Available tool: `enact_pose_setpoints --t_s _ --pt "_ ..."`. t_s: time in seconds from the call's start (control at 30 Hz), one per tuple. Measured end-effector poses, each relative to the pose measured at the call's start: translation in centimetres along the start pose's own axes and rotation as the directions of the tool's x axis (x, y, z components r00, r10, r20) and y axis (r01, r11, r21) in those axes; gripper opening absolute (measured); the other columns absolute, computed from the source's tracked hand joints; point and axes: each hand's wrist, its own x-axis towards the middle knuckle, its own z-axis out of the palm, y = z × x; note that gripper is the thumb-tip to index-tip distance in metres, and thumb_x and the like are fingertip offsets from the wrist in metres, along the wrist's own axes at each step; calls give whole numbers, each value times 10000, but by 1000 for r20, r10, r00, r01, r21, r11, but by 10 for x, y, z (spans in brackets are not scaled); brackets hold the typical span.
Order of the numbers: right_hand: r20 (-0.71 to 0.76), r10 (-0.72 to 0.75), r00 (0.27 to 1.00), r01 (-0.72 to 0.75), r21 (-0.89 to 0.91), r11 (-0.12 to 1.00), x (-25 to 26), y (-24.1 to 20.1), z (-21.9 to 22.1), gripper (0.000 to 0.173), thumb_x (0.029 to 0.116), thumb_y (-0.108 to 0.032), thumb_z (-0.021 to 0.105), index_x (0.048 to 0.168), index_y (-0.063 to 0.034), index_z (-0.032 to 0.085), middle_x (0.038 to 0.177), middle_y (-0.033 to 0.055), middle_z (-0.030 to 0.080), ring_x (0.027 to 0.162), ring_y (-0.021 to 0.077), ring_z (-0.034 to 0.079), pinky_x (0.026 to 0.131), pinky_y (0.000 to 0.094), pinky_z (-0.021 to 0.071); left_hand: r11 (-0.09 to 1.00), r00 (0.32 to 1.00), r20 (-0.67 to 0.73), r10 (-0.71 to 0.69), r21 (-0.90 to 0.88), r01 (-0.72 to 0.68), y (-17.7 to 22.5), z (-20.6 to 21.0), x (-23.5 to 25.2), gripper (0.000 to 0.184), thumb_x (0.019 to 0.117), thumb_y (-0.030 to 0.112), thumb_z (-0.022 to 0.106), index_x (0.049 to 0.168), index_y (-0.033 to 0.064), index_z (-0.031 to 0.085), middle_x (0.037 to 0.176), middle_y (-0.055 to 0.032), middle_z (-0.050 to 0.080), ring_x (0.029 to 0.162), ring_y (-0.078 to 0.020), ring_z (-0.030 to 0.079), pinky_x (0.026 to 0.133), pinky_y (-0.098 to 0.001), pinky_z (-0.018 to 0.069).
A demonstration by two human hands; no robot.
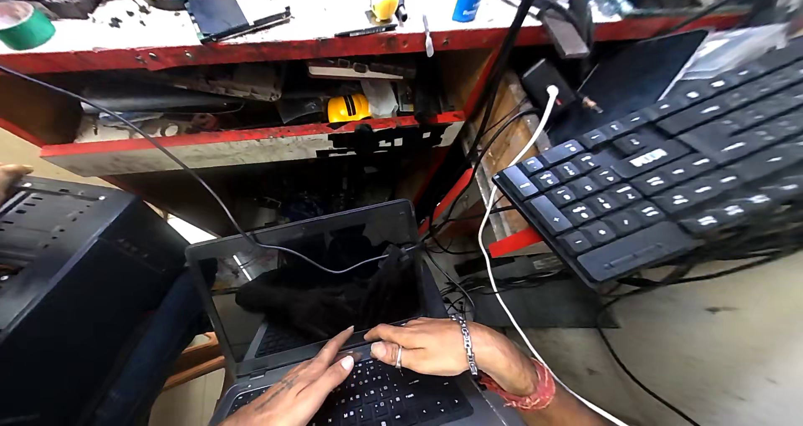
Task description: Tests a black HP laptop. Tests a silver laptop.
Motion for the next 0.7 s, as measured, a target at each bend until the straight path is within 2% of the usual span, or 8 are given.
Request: enact_pose_setpoints --t_s 0.23,0.37,0.7 --pt "11 1 1000 -1 8 1000 1 1 0 649 1094 -547 234 1547 -124 424 1378 175 631 1282 349 599 1078 610 415 999 1000 14 -24 -46 25 4 -2 0 737 1028 589 263 1636 180 185 1520 -32 525 1420 -183 469 1173 -479 368" --pt "17 6 1000 -6 6 1000 1 0 -1 649 1092 -549 240 1547 -125 425 1390 177 623 1293 351 593 1087 607 411 999 999 21 -41 -13 41 3 -3 1 730 1024 611 268 1631 207 228 1537 -17 506 1456 -201 422 1193 -533 322" --pt "25 -2 1000 2 4 1000 2 0 -2 641 1096 -537 247 1536 -109 431 1394 176 622 1297 353 591 1085 609 412 999 998 48 -39 -26 40 3 -5 0 648 1044 555 255 1593 220 343 1578 3 454 1476 -177 389 1208 -511 305"
